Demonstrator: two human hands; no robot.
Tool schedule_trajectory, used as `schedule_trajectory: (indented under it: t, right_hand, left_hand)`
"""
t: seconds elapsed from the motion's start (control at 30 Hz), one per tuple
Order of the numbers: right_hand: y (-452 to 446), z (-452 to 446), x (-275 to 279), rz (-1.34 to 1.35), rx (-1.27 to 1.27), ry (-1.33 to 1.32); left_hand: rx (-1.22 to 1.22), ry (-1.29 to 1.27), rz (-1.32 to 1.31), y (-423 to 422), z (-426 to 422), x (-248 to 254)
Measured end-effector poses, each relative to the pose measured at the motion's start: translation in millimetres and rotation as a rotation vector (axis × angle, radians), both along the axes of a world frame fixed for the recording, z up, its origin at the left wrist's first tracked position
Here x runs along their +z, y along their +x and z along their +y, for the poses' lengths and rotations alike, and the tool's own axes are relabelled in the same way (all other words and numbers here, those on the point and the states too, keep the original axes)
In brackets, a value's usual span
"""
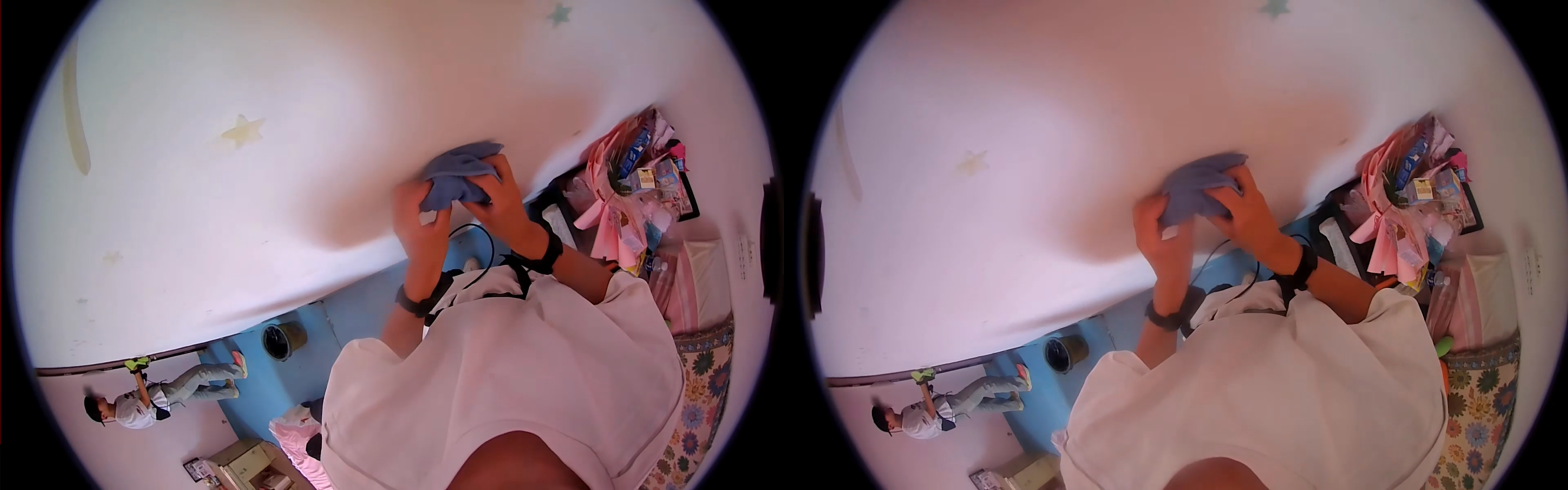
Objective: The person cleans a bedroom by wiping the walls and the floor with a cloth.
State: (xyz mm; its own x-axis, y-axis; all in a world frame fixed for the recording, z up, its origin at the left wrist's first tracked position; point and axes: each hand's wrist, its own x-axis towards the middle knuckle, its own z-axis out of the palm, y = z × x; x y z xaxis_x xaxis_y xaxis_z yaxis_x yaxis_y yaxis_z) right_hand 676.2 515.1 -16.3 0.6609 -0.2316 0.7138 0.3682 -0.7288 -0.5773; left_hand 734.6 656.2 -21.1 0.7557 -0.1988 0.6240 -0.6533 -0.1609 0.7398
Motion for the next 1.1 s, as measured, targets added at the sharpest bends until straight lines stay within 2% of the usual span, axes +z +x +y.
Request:
schedule_trajectory:
  t: [0.1, 0.17, 0.27, 0.47, 0.5, 0.6, 0.7, 0.87, 1.0, 1.1]
  right_hand:
    - [15.0, 25.0, -2.8, 0.035, 0.149, 0.015]
    - [25.0, 40.1, 8.6, 0.021, 0.226, 0.008]
    - [34.8, 50.4, 63.0, -0.078, 0.298, -0.062]
    - [38.5, 30.9, 105.3, -0.247, 0.1, -0.085]
    - [37.7, 21.6, 103.1, -0.278, 0.06, -0.057]
    - [27.8, -2.2, 94.4, -0.3, -0.068, 0.022]
    - [15.0, -21.0, 65.8, -0.205, -0.136, 0.061]
    - [4.8, -17.0, 37.7, -0.022, -0.089, 0.028]
    - [16.8, 5.1, 28.3, 0.026, 0.01, 0.065]
    - [24.9, 18.8, 31.3, 0.074, 0.118, 0.056]
  left_hand:
    - [0.131, -0.049, 0.091, -3.2, 27.7, 0.4]
    - [0.166, -0.138, 0.043, -0.9, 39.7, 5.9]
    - [0.174, -0.295, -0.001, 7.0, 41.8, 26.9]
    - [0.095, -0.371, -0.173, 21.3, 10.2, 86.8]
    - [0.075, -0.329, -0.156, 22.8, 4.0, 87.2]
    - [-0.003, -0.15, -0.379, 28.3, -21.8, 95.9]
    - [-0.087, -0.05, -0.304, 16.6, -40.1, 79.2]
    - [-0.061, -0.018, -0.114, 8.1, -31.0, 37.4]
    - [-0.036, -0.014, 0.001, 9.8, -2.9, 27.0]
    - [0.027, 0.021, -0.015, 13.8, 20.1, 27.6]
